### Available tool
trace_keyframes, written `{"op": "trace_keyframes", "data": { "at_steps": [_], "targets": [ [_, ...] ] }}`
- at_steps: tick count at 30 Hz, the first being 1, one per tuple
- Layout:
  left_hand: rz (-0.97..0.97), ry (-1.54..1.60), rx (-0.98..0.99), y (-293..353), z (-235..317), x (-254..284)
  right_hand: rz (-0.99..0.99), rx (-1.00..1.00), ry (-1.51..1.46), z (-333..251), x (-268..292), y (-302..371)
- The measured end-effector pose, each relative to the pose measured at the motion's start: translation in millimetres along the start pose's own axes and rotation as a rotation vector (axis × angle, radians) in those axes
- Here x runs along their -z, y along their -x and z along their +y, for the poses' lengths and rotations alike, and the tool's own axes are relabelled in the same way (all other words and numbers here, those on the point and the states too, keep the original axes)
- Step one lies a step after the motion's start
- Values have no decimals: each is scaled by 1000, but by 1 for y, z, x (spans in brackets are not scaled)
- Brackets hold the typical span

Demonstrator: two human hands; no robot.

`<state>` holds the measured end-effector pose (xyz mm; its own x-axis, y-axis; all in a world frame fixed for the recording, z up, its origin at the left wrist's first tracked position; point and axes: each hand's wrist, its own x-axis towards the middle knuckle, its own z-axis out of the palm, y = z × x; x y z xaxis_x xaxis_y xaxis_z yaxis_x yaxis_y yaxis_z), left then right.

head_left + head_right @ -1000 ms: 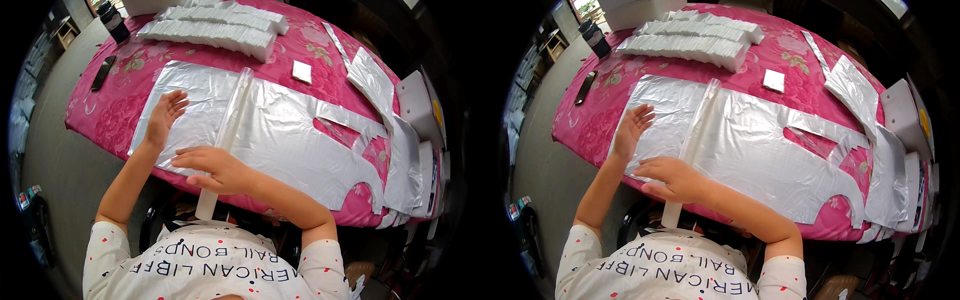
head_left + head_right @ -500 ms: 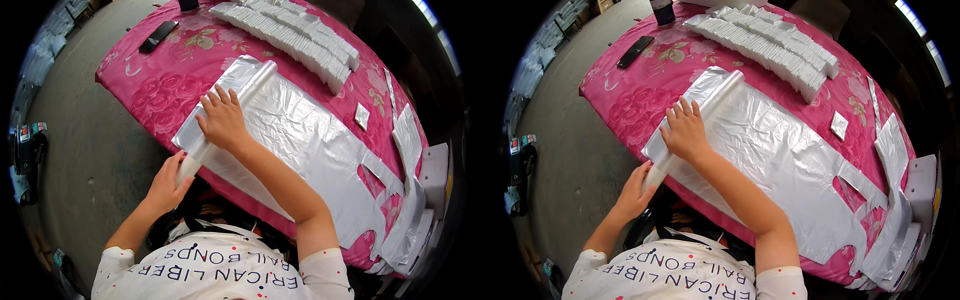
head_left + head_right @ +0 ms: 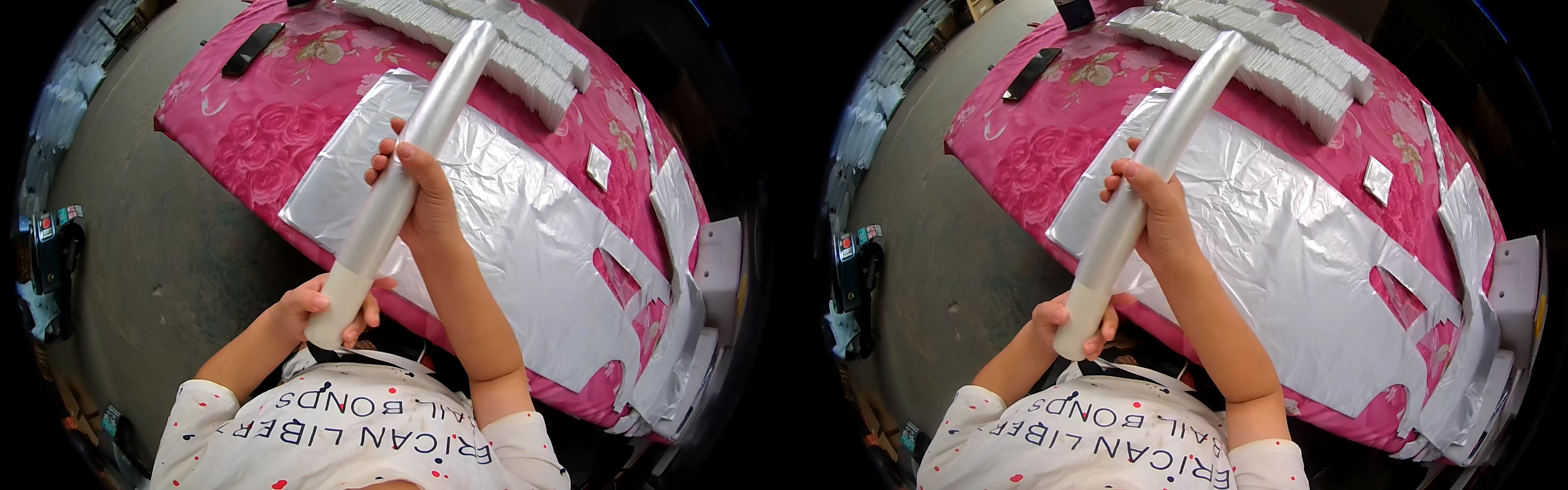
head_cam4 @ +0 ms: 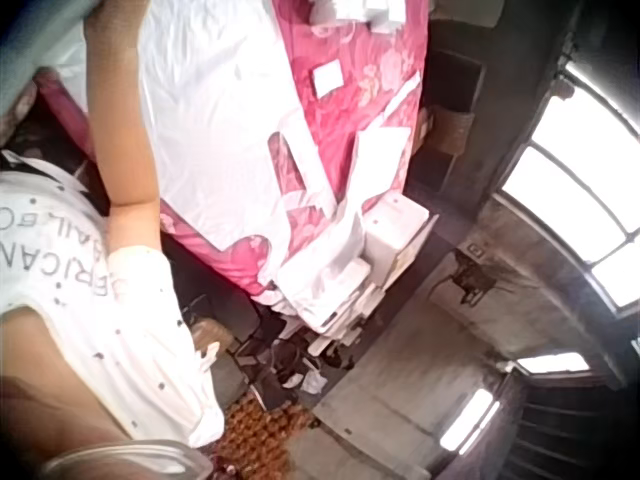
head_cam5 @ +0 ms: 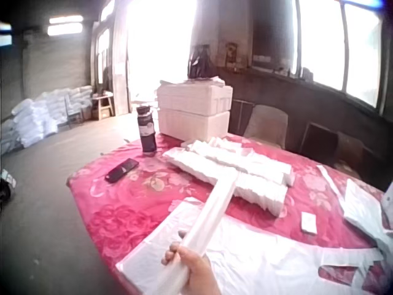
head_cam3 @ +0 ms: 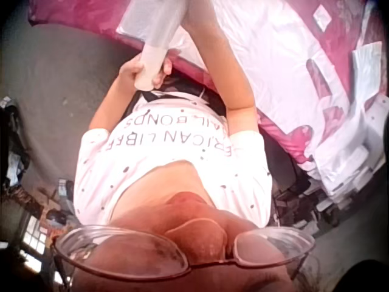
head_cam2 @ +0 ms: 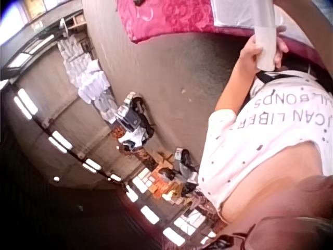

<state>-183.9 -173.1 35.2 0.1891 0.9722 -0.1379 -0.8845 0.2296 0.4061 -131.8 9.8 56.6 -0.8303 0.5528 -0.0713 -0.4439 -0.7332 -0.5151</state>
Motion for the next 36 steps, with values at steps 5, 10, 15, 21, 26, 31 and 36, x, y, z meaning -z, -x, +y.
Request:
{"op": "trace_keyframes", "data": {
  "at_steps": [5, 10, 15, 21, 26, 31, 36],
  "targets": [
    [171, -710, 121, -35, -2, -19, 105, 176, 238, -44, 3, 33],
    [76, -453, 179, -55, -20, -23, 153, 228, 249, -54, 20, 66],
    [362, -1171, -249, -76, -40, -19, 363, 278, 463, -19, 52, 82],
    [334, -741, 391, -53, -29, -9, 506, 250, 297, -72, 94, 76],
    [276, -575, 605, -18, -31, 10, 659, 317, 565, -138, 155, 85],
    [223, -494, 617, -10, -32, 15, 564, 7, 991, -160, 147, 106],
    [217, -489, 643, -10, -30, 14, 343, -253, 1122, -164, 133, 106]
  ]
}}
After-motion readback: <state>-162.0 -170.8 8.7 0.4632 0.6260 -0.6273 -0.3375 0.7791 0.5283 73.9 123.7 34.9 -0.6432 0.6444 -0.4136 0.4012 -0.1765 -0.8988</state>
